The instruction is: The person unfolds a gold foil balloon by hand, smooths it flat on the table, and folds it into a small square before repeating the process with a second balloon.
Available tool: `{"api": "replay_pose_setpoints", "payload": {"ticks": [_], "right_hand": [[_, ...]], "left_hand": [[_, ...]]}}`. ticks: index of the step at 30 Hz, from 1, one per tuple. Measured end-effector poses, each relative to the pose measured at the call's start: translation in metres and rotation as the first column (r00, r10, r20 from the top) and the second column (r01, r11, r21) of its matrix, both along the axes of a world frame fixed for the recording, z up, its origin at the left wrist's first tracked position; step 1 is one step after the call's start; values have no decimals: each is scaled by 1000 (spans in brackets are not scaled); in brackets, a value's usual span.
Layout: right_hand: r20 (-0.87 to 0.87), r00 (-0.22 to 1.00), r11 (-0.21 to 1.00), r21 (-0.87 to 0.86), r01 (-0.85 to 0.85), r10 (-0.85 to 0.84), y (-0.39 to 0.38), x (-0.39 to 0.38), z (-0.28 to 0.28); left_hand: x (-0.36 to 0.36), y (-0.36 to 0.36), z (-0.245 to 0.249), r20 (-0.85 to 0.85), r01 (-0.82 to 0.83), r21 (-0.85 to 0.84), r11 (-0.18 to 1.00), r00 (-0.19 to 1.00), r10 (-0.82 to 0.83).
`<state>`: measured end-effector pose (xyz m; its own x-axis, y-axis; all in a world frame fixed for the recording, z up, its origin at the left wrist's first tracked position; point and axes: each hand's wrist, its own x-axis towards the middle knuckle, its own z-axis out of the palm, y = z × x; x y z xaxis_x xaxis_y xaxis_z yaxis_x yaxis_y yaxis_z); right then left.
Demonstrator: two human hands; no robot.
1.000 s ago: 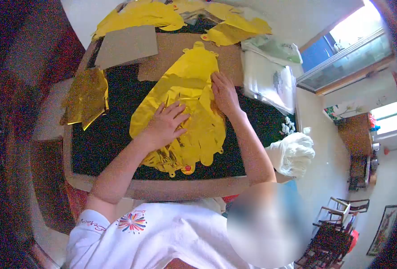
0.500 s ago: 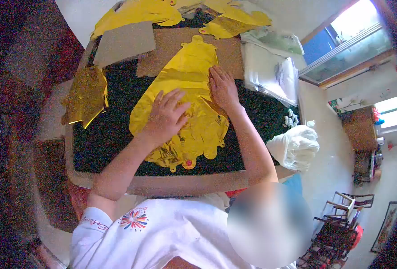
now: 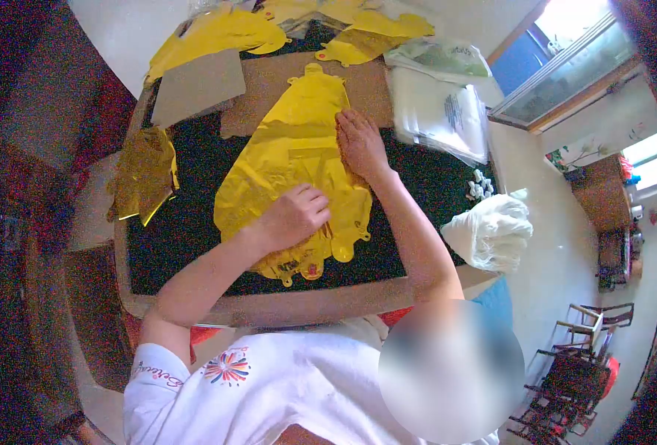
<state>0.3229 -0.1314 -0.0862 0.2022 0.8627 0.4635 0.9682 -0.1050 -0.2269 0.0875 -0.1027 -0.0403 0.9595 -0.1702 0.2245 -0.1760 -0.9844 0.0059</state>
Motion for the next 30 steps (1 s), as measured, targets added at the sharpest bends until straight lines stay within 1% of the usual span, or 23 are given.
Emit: {"api": "replay_pose_setpoints", "payload": {"ticks": [1, 3, 4, 6, 8, 10, 11, 12, 13, 15, 16, 18, 19, 20, 21, 22, 23, 25, 26, 27, 28, 29, 30], "right_hand": [[24, 1000, 1000, 2, 12, -12, 0, 0, 1], [13, 1000, 1000, -5, 17, -17, 0, 0, 1], [2, 1000, 1000, -16, 23, -23, 0, -1, 3], [-18, 1000, 1000, -9, 22, -22, -1, -4, 6], [-38, 999, 1000, -2, 19, -19, -3, -4, 7], [-17, 1000, 1000, 2, 1, -1, -3, -3, 6], [-17, 1000, 1000, 5, 2, -2, -2, -1, 5], [-55, 998, 1000, 9, -10, 10, -2, 1, 3], [-92, 995, 1000, 14, -22, 23, -1, 2, 3], [-69, 997, 1000, 13, -18, 19, -2, 2, 4], [-48, 999, 1000, 8, -18, 18, -2, 0, 5], [-26, 999, 999, 33, -26, 27, -1, -2, 4], [-8, 1000, 998, 56, -25, 25, 0, -1, 4], [0, 1000, 998, 58, -29, 29, 0, 2, 4], [-56, 997, 995, 80, -57, 62, 1, 5, 4], [-112, 989, 991, 102, -86, 98, 3, 5, 9], [-111, 989, 991, 101, -91, 102, 4, 5, 14], [-363, 932, 995, 98, 18, 19, 6, 7, 21], [-330, 944, 995, 92, 23, 9, 10, 16, 14], [-335, 942, 995, 92, 27, 5, 12, 19, 12], [-251, 967, 995, 102, -18, 44, 14, 22, 10], [-164, 983, 992, 107, -66, 83, 15, 24, 9], [-166, 983, 993, 103, -65, 81, 14, 24, 5]], "left_hand": [[0, 1, 3, 1, -1, 3, 1000, 1000, 1], [-1, 3, 8, 125, -10, -41, 999, 992, 15], [-2, 4, 9, 124, -8, -40, 999, 992, 13], [-6, 10, 8, 283, -4, -107, 994, 959, 34], [-10, 14, 4, 254, -4, -104, 995, 967, 30], [-13, 18, -1, 227, -6, -99, 995, 974, 29], [-14, 19, -2, 174, -17, -119, 993, 984, 38], [-15, 20, -4, 120, -28, -138, 990, 992, 45], [-13, 19, 2, 120, -26, -136, 990, 992, 43], [-1, 16, 15, 93, -224, -354, 908, 958, 272], [8, 13, 12, 97, -228, -353, 907, 956, 278], [30, 10, -3, 345, -214, -296, 931, 884, 314], [34, 8, -11, 354, -218, -294, 931, 880, 317], [36, 3, -19, 245, -263, -251, 932, 914, 324], [38, 1, -28, 132, -302, -202, 932, 934, 331], [39, 1, -31, 137, -304, -202, 931, 932, 335], [38, 1, -35, 131, -313, -235, 920, 928, 349], [36, 1, -37, 117, -322, -268, 908, 925, 362], [36, 2, -34, 143, -317, -279, 906, 920, 366], [37, 2, -31, 172, -311, -288, 906, 914, 369], [37, 3, -29, 169, -308, -288, 907, 915, 365], [37, 3, -28, 117, -322, -254, 912, 926, 359], [36, 3, -27, 63, -334, -220, 916, 933, 355]]}}
